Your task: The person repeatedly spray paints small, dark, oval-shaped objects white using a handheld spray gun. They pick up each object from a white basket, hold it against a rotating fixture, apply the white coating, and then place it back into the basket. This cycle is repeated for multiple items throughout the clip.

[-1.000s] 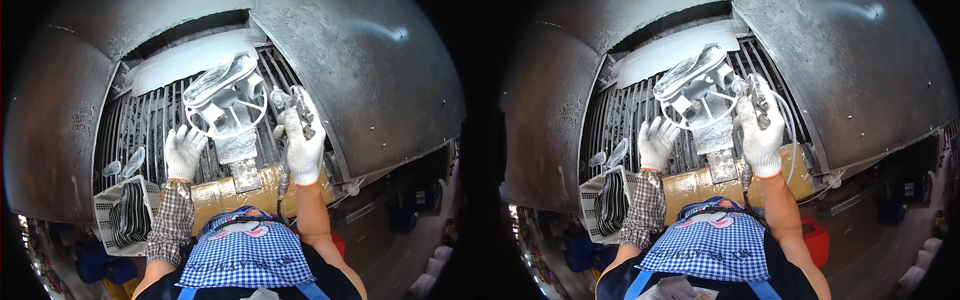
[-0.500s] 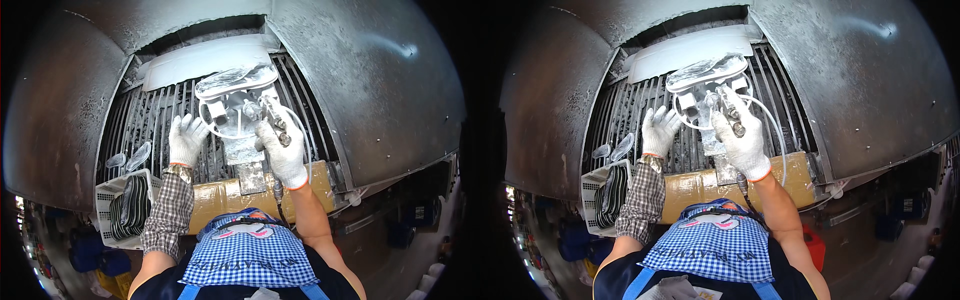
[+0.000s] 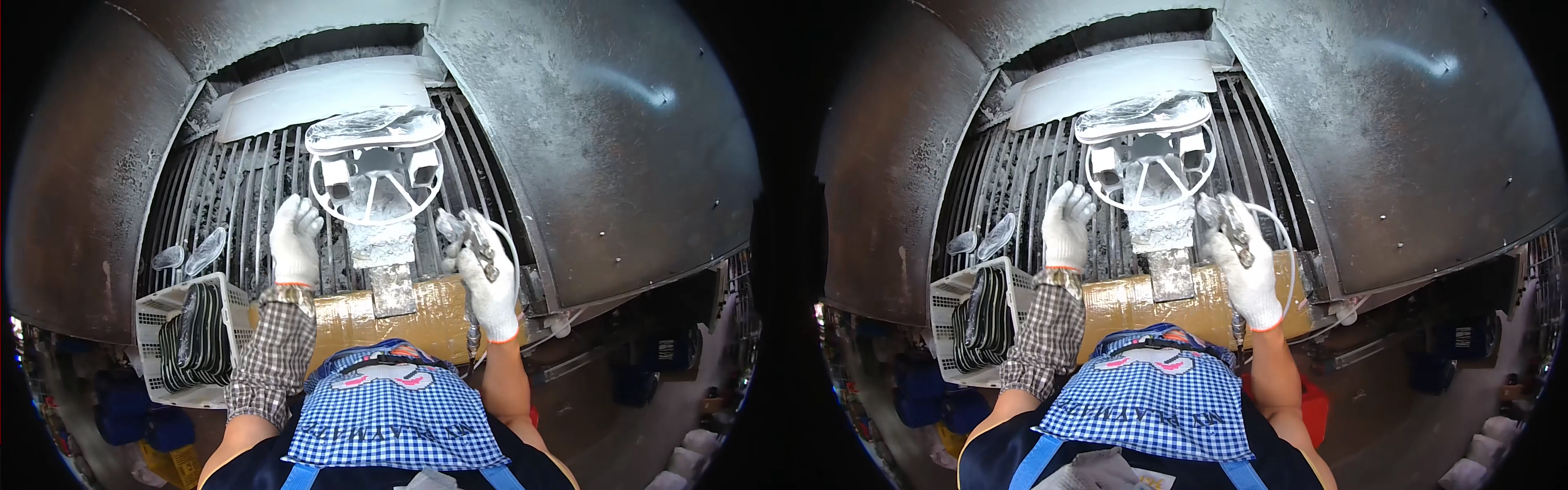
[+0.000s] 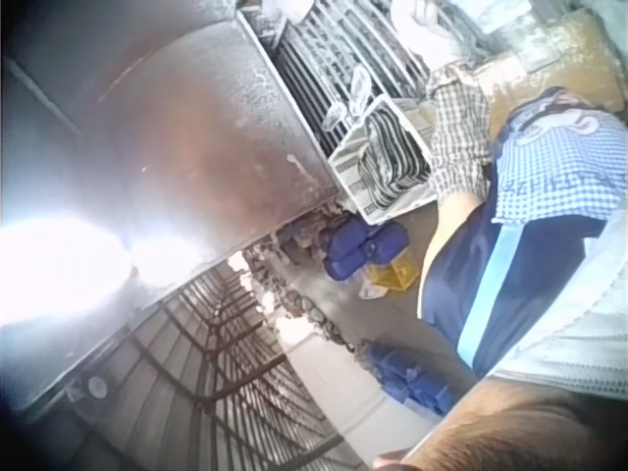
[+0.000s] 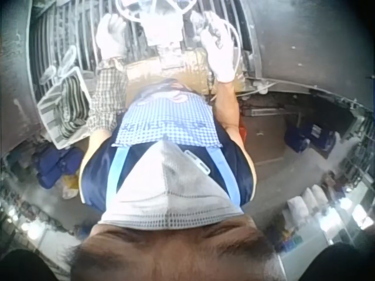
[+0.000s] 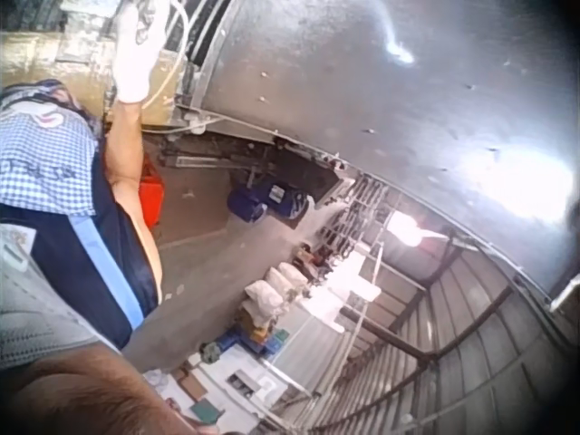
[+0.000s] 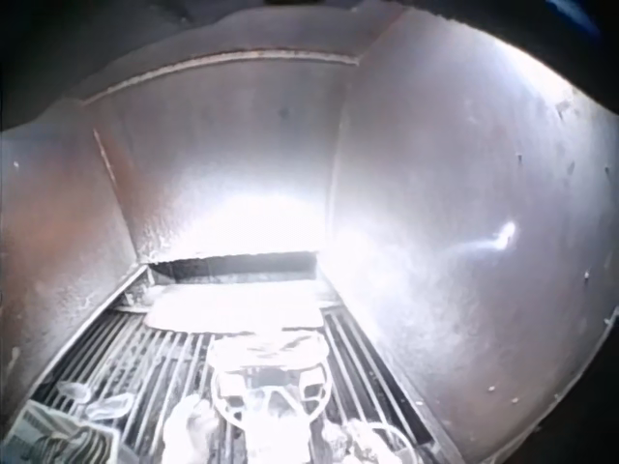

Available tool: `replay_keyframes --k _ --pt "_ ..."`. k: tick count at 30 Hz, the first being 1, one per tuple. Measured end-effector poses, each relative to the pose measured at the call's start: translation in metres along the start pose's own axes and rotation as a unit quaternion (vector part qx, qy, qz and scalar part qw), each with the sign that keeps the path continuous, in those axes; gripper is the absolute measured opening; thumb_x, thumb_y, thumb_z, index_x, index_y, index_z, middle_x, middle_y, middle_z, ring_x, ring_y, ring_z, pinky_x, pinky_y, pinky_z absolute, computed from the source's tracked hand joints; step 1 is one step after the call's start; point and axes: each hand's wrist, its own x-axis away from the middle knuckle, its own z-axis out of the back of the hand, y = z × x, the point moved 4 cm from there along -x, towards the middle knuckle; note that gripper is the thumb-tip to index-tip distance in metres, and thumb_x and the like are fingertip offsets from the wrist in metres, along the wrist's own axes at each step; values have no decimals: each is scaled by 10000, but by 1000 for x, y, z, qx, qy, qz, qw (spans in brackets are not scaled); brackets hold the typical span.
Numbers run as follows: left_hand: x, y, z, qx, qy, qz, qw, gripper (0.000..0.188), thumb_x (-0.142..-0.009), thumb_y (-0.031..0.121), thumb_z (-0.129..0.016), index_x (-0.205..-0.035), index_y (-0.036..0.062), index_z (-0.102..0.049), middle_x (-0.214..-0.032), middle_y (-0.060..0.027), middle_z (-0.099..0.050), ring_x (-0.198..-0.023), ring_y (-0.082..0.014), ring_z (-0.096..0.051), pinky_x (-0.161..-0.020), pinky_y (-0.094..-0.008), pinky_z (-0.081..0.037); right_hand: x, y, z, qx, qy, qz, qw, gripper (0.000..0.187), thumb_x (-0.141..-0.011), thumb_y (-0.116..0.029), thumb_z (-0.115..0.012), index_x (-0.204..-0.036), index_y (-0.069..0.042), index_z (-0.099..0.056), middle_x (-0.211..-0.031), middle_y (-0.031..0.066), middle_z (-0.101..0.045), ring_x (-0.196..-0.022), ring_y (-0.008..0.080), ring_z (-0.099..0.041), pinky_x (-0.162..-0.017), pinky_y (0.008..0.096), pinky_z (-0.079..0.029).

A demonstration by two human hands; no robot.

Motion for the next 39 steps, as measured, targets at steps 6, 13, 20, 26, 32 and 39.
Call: replay_keyframes --k 6,13,20,26,32,39 --pt "59 -19 -67 42 -183 22 982 335 -1029 247 -719 -1260 6 -689 -1163 -131 -752 -1044 -249 -727 -936 -393 -595 31 23 37 140 84 -28 986 578 -1073 -193 -642 -1572 30 -450 -1358 134 -682 -1002 125 -678 -865 299 -587" --pt "19 -41 -151 159 -71 137 975 569 -1032 328 -738 -1396 -60 -535 -1320 -214 -632 -1169 -262 -645 -1019 -400 -544 54 41 48 156 116 13 981 513 -1069 -150 -629 -1526 42 -498 -1244 113 -695 -961 131 -680 -819 300 -602" --pt "-40 -73 -165 133 -132 -5 982 376 -1026 260 -732 -1332 65 -635 -1145 -119 -703 -1047 -244 -665 -873 -411 -538 69 45 42 123 89 -57 987 570 -1074 -73 -607 -1593 74 -421 -1488 169 -624 -1332 193 -611 -1106 316 -480" --pt "-23 -57 -176 227 -153 48 960 334 -1011 130 -718 -1320 44 -627 -1279 -134 -659 -1118 -278 -654 -988 -490 -548 75 59 43 146 98 -24 984 573 -1071 -142 -649 -1580 43 -461 -1207 88 -712 -949 122 -678 -855 271 -566" --pt "16 -3 -119 284 -269 82 917 402 -967 50 -689 -1357 -22 -627 -1290 -198 -714 -1249 -331 -661 -1184 -549 -475 79 48 38 62 84 -88 991 569 -1072 -93 -626 -1589 58 -442 -1456 158 -644 -1274 188 -638 -1041 312 -525" --pt "28 29 -8 234 -360 113 896 281 -910 200 -753 -1109 40 -636 -947 -97 -619 -872 -247 -581 -835 -410 -503 83 61 43 135 76 -78 985 586 -1059 -67 -622 -1597 61 -429 -1414 135 -655 -1091 133 -672 -853 262 -564"
